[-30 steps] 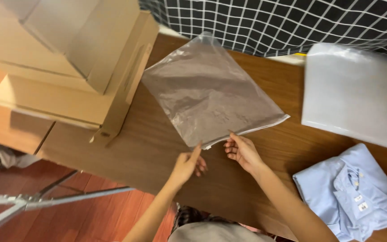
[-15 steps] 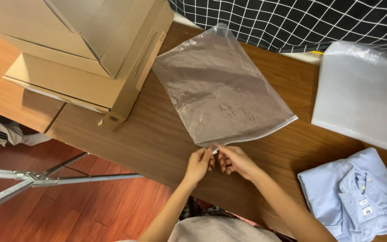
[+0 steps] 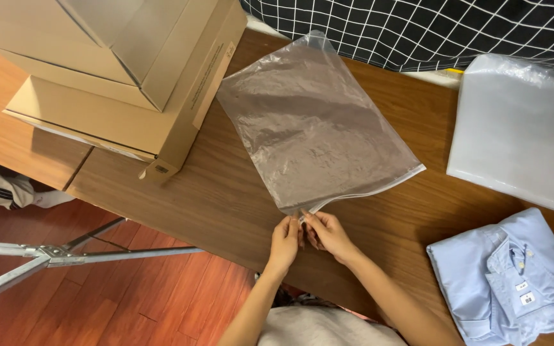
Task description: The person retrieves a cardboard box, opens it, and removes a folded light blue shirt in a plastic bag. They then place the shirt on the table, open a new plastic bag, and prepare to repack the shirt.
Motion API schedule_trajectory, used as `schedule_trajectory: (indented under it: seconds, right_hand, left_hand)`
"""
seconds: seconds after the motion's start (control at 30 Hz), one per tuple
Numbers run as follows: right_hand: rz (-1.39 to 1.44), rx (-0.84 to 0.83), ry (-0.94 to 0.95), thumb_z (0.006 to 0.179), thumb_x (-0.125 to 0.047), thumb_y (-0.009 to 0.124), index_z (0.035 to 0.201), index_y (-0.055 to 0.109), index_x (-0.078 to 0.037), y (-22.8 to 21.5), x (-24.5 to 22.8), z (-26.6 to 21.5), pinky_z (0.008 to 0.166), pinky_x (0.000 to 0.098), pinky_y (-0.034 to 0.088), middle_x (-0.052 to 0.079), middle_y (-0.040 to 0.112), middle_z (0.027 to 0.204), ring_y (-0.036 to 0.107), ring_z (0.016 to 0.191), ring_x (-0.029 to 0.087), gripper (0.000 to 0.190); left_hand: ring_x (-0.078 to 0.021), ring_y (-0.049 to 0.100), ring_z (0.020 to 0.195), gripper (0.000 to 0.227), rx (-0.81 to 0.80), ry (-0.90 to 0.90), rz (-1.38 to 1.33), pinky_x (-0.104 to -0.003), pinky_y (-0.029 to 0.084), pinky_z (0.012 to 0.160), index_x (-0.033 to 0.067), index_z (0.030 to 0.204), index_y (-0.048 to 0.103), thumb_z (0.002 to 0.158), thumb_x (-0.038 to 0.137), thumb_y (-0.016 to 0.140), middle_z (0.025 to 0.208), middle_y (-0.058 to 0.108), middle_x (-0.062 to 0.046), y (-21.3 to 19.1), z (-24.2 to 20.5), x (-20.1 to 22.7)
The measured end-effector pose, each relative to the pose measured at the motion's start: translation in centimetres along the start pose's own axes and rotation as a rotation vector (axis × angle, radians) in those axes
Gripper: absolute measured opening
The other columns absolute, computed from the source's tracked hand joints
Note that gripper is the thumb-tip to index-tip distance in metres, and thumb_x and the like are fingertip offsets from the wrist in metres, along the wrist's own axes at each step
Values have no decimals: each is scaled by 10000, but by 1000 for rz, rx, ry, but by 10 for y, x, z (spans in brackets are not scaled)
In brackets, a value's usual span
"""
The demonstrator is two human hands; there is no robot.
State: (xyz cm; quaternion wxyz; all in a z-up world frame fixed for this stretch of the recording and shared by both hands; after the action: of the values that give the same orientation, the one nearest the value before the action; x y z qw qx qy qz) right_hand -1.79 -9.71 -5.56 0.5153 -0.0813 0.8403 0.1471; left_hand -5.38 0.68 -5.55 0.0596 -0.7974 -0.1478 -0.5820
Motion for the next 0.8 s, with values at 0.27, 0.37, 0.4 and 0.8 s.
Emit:
schedule_trajectory:
  seconds: [0.27,0.37,0.4,0.8]
  right_hand:
    - [40,302,24,845,-206,556,664,519,-43,-90,13,22,312,185,360,84,455,454,457,377,122,246]
    - [86,409,12,838,-192,560,669,514,-44,-137,17,26,334,210,401,87,468,492,488,414,138,229]
    - [99,455,7,836,-190,566,679,514,-44,-153,19,27,346,225,419,91,479,513,501,430,145,221]
    - [84,487,1,883,-211,509,712,501,-12,-199,-27,-19,476,414,527,166,537,616,599,543,280,263]
  left_hand:
    - [-149,476,415,263,35,-26,23,-237,377,413,64,663,542,884,158,433,437,453,-61,-50,5,-22]
    - [-145,460,382,219,83,-115,-62,-210,337,342,74,696,538,870,154,431,447,437,-61,-73,4,-29]
    - [-144,460,389,199,117,-149,-119,-204,333,335,69,716,534,866,140,423,474,419,-54,-81,4,-33]
    - [-231,538,441,248,122,-158,-169,-276,413,370,24,686,473,895,117,378,495,394,-86,-106,11,-19]
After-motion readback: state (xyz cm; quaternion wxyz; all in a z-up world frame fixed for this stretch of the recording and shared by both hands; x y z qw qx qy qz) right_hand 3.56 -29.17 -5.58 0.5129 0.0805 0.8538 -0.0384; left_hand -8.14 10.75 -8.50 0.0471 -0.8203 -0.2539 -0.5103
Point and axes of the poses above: each hand's wrist, its own z-axis towards the middle knuckle, its own y-axis out of the palm, x = y × z, the point moved 9 cm from there along z, towards the middle knuckle
